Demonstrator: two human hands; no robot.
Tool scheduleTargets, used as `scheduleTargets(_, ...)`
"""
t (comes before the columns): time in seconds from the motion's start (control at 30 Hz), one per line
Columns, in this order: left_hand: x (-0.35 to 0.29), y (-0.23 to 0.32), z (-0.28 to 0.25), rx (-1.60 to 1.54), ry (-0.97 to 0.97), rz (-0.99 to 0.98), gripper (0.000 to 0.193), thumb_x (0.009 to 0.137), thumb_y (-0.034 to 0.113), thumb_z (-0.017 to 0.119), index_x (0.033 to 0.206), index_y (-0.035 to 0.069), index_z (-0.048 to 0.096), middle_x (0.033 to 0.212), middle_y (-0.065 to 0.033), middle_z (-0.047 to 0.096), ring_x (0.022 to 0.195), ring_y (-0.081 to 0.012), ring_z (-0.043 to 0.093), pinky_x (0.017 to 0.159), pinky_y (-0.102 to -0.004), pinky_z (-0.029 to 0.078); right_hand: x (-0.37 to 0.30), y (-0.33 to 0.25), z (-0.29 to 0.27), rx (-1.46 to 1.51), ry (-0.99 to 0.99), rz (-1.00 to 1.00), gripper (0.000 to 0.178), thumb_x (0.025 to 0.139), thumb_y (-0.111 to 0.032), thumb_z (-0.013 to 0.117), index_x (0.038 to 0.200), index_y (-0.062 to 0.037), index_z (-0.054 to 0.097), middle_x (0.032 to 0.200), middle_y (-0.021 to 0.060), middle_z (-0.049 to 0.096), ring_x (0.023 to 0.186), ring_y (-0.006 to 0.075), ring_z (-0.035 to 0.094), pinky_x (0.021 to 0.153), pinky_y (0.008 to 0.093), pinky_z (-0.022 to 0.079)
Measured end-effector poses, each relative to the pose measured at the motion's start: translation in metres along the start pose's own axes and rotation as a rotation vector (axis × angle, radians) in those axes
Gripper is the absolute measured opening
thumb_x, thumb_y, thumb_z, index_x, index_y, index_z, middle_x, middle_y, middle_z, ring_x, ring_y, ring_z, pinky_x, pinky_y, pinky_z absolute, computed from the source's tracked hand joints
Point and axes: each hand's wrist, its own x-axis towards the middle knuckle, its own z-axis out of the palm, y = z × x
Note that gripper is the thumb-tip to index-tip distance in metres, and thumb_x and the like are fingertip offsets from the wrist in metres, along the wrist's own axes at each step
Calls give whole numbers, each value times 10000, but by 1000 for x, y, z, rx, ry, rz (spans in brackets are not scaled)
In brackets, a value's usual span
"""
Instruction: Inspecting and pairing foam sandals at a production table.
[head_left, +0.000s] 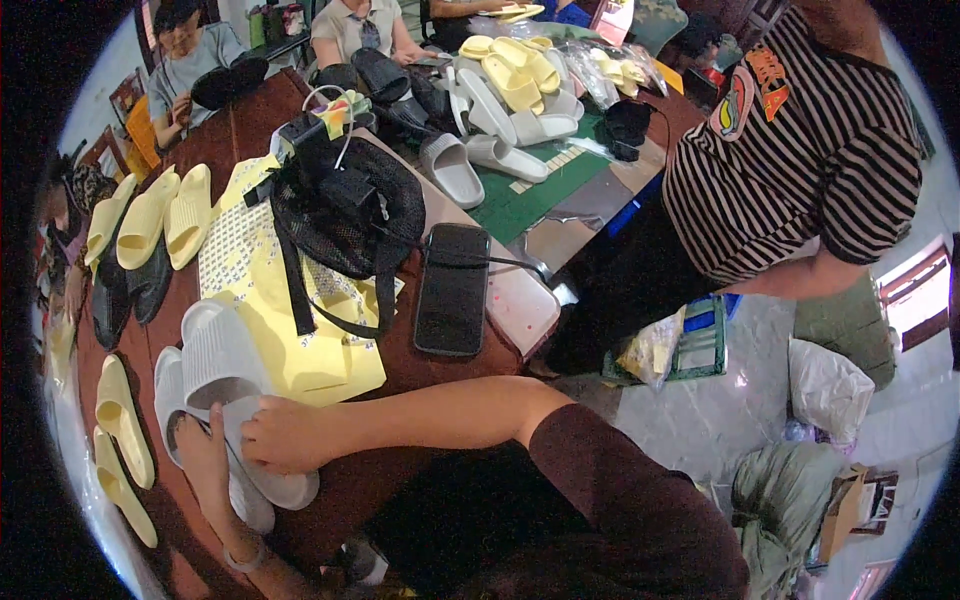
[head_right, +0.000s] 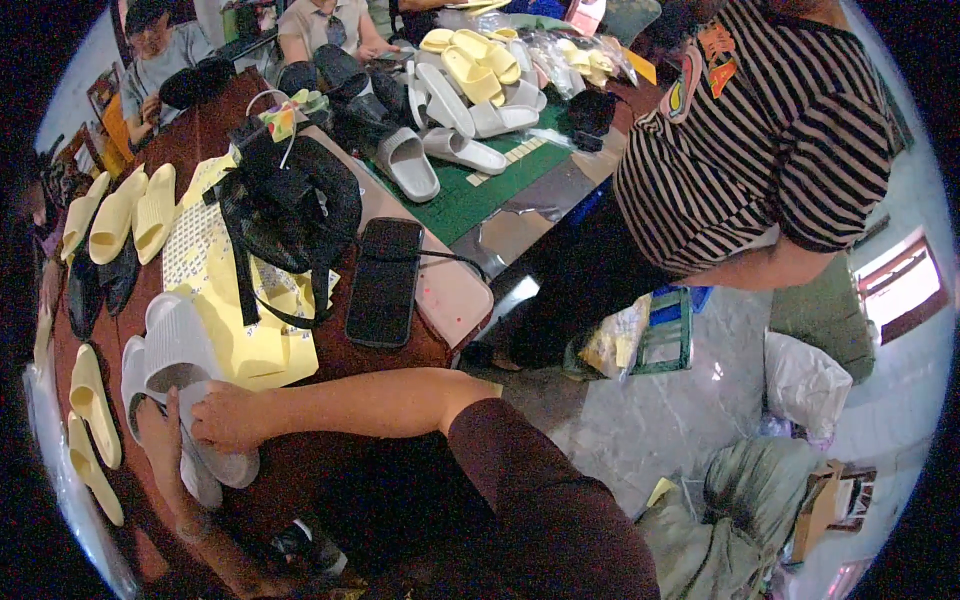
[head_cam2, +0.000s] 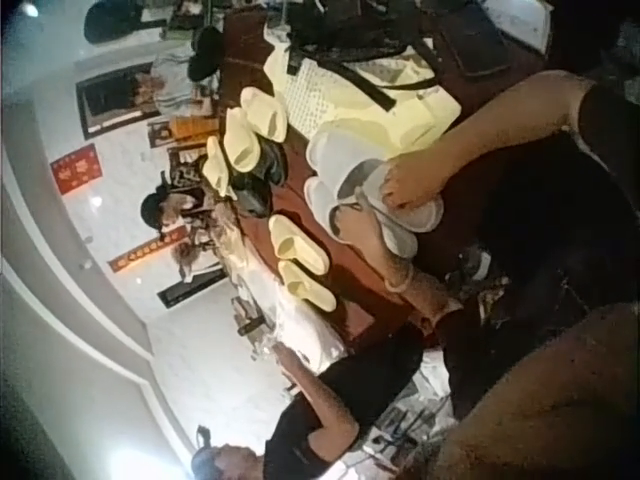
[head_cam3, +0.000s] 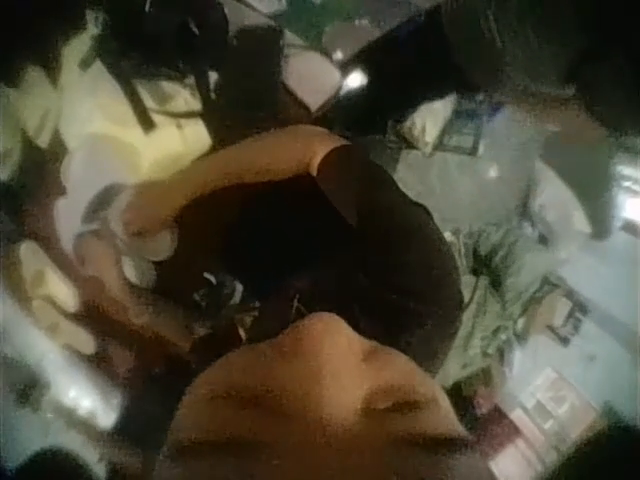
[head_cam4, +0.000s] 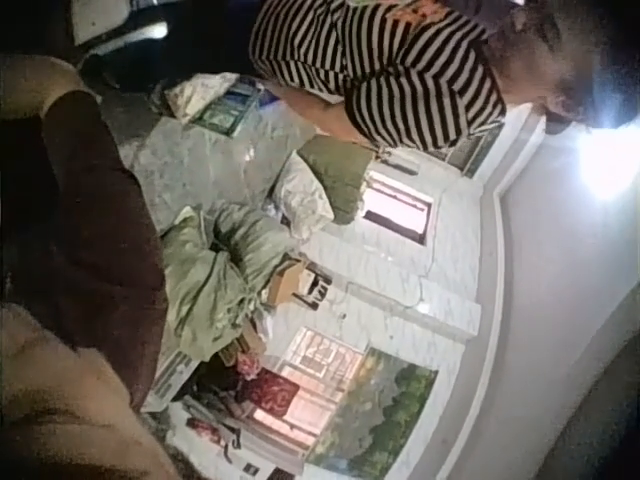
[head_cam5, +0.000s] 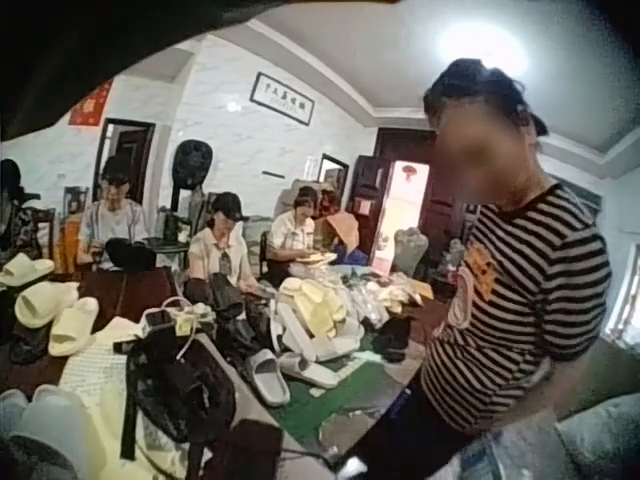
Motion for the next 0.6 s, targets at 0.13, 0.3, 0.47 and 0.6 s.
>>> scheduleTargets(0.13, 0, 4, -1, 50, 39, 20, 553, 939, 411, 506, 961, -141, 538, 980, -325, 546, 942, -458, 512, 862, -479, 394, 1, 0, -3, -11, -35, -4, 185, 784, -306, 620, 831, -126, 632, 803, 26, 558, 797, 194, 572, 738, 352, 366)
scheduleTargets(0.3, 4, 12, -8, 57, 2, -10, 554, 940, 413, 504, 963, -140, 537, 978, -322, 542, 950, -453, 513, 860, -473, 396, 0, 2, -5, -28, -3, 0, 165, 791, -287, 608, 828, -127, 629, 802, 26, 557, 793, 196, 570, 739, 352, 368)
scheduleTargets(0.47, -3, 14, -9, 34, 27, 9, 561, 938, 421, 504, 974, -139, 537, 976, -315, 543, 959, -448, 515, 855, -472, 400, 3, 1, 2, 9, -13, 26, 182, 742, -295, 611, 811, -134, 660, 784, 37, 602, 801, 200, 589, 742, 393, 388)
scheduleTargets(0.6, -4, 18, -11, 39, 18, -24, 567, 937, 428, 502, 987, -136, 542, 992, -311, 546, 968, -447, 517, 860, -474, 403, 2, 2, 1, 63, 8, 6, 168, 735, -296, 626, 797, -143, 658, 778, 33, 597, 785, 203, 590, 724, 386, 394)
